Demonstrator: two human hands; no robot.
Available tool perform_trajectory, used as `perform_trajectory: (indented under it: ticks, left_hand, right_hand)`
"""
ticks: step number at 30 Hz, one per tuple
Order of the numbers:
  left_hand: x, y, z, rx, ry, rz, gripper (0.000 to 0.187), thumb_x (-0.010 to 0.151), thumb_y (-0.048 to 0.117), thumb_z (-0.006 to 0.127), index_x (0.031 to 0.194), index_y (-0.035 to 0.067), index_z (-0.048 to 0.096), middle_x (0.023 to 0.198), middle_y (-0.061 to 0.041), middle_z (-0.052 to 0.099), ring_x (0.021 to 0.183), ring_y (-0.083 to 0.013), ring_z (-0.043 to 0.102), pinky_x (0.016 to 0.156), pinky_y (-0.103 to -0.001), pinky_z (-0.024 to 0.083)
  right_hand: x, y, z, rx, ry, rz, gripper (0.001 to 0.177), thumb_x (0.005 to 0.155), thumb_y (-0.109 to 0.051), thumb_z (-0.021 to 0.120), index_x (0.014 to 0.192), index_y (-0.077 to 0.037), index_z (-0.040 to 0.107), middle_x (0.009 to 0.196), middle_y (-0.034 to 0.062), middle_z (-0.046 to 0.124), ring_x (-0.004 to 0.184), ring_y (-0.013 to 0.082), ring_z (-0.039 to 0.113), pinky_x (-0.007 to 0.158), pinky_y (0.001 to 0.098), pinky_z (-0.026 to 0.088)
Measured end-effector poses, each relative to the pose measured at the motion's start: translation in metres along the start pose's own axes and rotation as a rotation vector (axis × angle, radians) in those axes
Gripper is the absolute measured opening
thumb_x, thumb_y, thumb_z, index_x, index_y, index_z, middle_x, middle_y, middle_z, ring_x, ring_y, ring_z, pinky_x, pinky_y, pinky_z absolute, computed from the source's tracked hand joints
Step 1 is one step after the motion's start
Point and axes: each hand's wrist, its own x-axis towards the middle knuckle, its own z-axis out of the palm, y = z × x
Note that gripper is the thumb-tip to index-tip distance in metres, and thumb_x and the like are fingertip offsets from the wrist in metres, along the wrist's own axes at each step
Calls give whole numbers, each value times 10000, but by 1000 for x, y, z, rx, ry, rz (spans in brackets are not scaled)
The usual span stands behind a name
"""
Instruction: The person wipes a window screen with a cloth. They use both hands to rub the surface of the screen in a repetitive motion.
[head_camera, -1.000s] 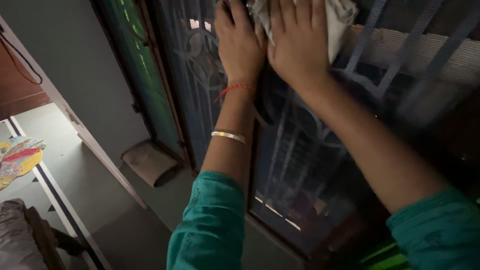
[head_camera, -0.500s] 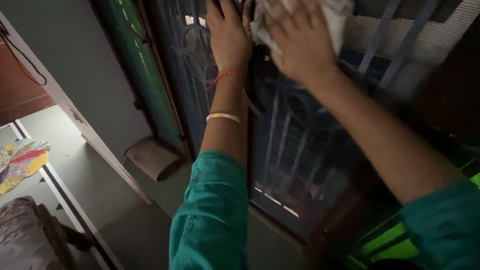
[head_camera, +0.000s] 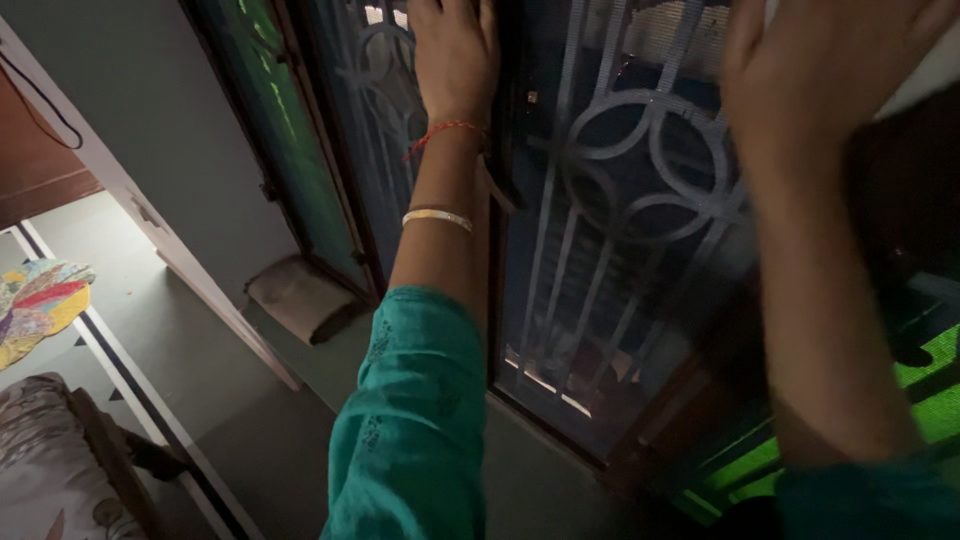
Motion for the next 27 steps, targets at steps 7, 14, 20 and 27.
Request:
perform_trajectory:
  ticks: [7, 14, 20, 27]
  left_hand:
    - [-2, 4, 0, -73, 0, -61, 270, 981, 297, 655, 1107, 59, 675, 1180, -211, 604, 1105, -407, 595, 883, -472, 558]
    - [-1, 5, 4, -35, -16, -65, 301, 960, 323, 649, 1076, 47, 685, 1156, -213, 619, 1123, -427, 578, 889, -497, 535]
    - [-3, 4, 8, -20, 53, 8, 320, 973, 310, 625, 1111, 24, 661, 1170, -239, 593, 1119, -450, 553, 917, -510, 522]
    - [-10, 1, 4, -87, -51, -52, 285, 977, 254, 617, 1097, -1, 657, 1171, -270, 601, 1094, -450, 564, 883, -506, 524]
  right_hand:
    - [-41, -66, -16, 34, -247, 171, 600, 1184, -432, 349, 1639, -57, 461, 1668, 223, 297, 1498, 511, 235, 1183, 722, 153]
    - [-45, -123, 14, 176, -192, 3, 600, 1109, -322, 436, 1653, -70, 458, 1727, 175, 237, 1571, 487, 159, 1243, 691, 156]
    - [-14, -173, 34, 256, -154, -120, 608, 1009, -272, 545, 1557, -25, 449, 1743, 164, 219, 1585, 424, 120, 1308, 624, 131]
    - [-28, -191, 33, 195, -80, -178, 483, 1079, -300, 618, 1469, -21, 560, 1620, 175, 343, 1605, 370, 126, 1360, 543, 124]
